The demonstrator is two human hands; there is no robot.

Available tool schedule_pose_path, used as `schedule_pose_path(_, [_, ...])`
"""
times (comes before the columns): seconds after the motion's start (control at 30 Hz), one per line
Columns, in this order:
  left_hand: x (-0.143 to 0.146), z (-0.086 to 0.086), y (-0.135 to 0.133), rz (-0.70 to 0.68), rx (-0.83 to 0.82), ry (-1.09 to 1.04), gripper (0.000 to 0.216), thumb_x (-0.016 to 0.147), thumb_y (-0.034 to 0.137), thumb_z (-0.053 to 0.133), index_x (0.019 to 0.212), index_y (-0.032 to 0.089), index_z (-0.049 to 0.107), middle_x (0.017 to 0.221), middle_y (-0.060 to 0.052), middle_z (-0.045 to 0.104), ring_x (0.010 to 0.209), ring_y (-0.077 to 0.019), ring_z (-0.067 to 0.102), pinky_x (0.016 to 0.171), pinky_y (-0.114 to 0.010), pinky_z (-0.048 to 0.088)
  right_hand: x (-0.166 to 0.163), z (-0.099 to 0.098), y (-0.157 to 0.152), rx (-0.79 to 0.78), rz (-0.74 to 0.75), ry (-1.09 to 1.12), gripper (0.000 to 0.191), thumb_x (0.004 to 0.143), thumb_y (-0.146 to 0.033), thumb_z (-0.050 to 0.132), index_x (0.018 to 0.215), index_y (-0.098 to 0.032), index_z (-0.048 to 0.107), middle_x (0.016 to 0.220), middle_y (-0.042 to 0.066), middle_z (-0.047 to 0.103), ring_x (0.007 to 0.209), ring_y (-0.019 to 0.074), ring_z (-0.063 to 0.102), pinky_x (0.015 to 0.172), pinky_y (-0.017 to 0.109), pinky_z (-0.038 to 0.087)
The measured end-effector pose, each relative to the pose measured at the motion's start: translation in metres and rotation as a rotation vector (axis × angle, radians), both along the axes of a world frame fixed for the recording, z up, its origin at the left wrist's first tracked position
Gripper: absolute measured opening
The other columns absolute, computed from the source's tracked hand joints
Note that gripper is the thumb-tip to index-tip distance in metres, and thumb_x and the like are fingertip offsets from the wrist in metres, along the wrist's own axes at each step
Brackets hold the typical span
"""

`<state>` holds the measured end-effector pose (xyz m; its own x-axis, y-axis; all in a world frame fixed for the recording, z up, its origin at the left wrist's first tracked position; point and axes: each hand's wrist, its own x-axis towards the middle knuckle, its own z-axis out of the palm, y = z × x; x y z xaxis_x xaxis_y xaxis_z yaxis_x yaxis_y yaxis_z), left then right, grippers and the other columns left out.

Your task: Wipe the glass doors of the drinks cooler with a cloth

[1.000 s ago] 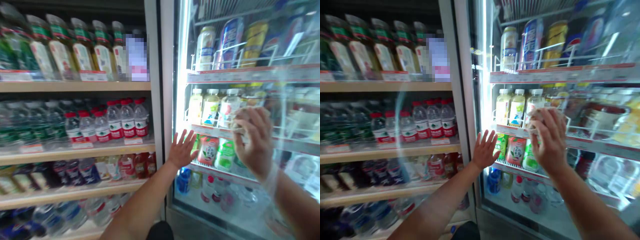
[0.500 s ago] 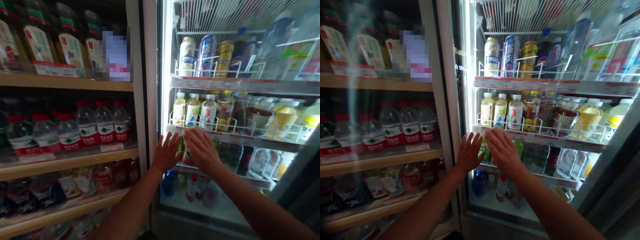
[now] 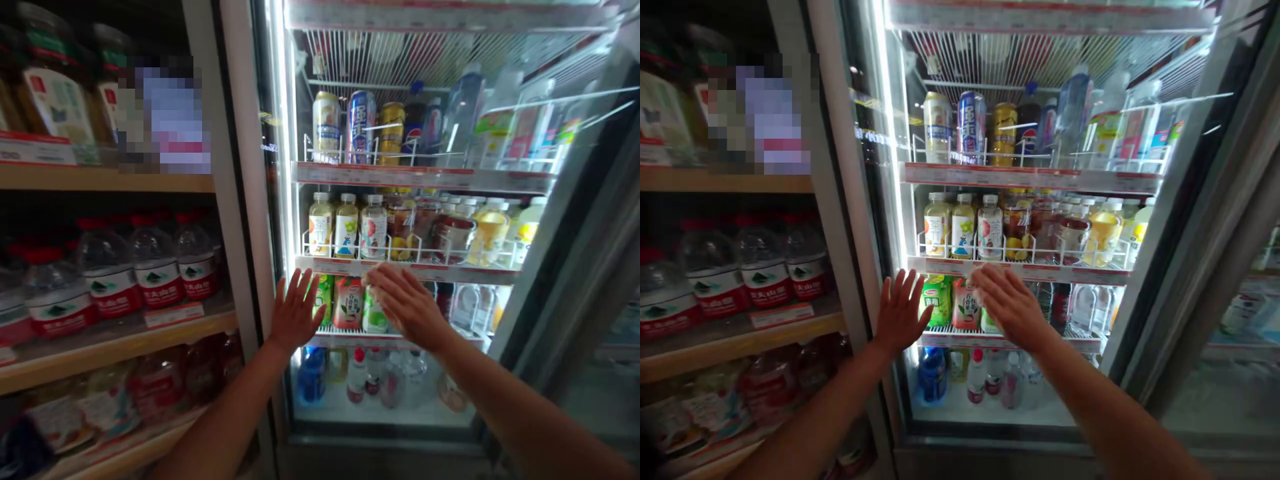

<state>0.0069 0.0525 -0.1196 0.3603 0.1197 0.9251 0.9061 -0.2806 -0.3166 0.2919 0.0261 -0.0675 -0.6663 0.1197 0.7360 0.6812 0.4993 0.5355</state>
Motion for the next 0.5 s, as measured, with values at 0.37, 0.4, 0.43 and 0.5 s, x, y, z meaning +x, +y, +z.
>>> schedule_pose_path(0.37, [0.027,0.005,0.013,-0.068,-0.019,-0.087,0.075,0.094,0.036,0.056,0.158,0.022,0.018,0.161,-0.008,0.029,0.153,-0.0283,0.011,0.126,-0.051,0.009,0.110,-0.039,0.001,0.045,-0.030,0.196,0.044,0.088,-0.013,0.063,0.131,-0.020,0.056,0.143,0.012,0.057,0.142,0.0292,0.043,0.115,0.053,0.042])
schedule_pose_path(0.4, [0.026,0.004,0.014,-0.068,-0.015,-0.090,0.076,0.094,0.036,0.057,0.158,0.022,0.019,0.161,-0.008,0.028,0.153,-0.0282,0.011,0.126,-0.051,0.008,0.121,-0.038,0.001,0.088,-0.045,0.321,0.043,0.088,-0.013,0.064,0.130,-0.020,0.056,0.143,0.014,0.056,0.142,0.0307,0.043,0.114,0.055,0.042])
schedule_pose_path(0.43, [0.025,0.004,0.014,-0.067,-0.009,-0.092,0.076,0.093,0.036,0.058,0.158,0.022,0.019,0.161,-0.008,0.028,0.153,-0.0281,0.011,0.126,-0.050,0.008,0.130,-0.038,0.003,0.138,-0.055,0.472,0.043,0.088,-0.014,0.064,0.129,-0.020,0.057,0.145,0.015,0.055,0.142,0.0324,0.043,0.113,0.058,0.042])
schedule_pose_path(0.5, [0.024,0.004,0.014,-0.064,0.000,-0.093,0.078,0.092,0.035,0.059,0.157,0.023,0.019,0.162,-0.006,0.026,0.153,-0.0280,0.012,0.126,-0.050,0.009,0.144,-0.041,0.005,0.212,-0.066,0.728,0.041,0.089,-0.015,0.062,0.129,-0.019,0.056,0.147,0.018,0.051,0.142,0.0340,0.042,0.113,0.062,0.040])
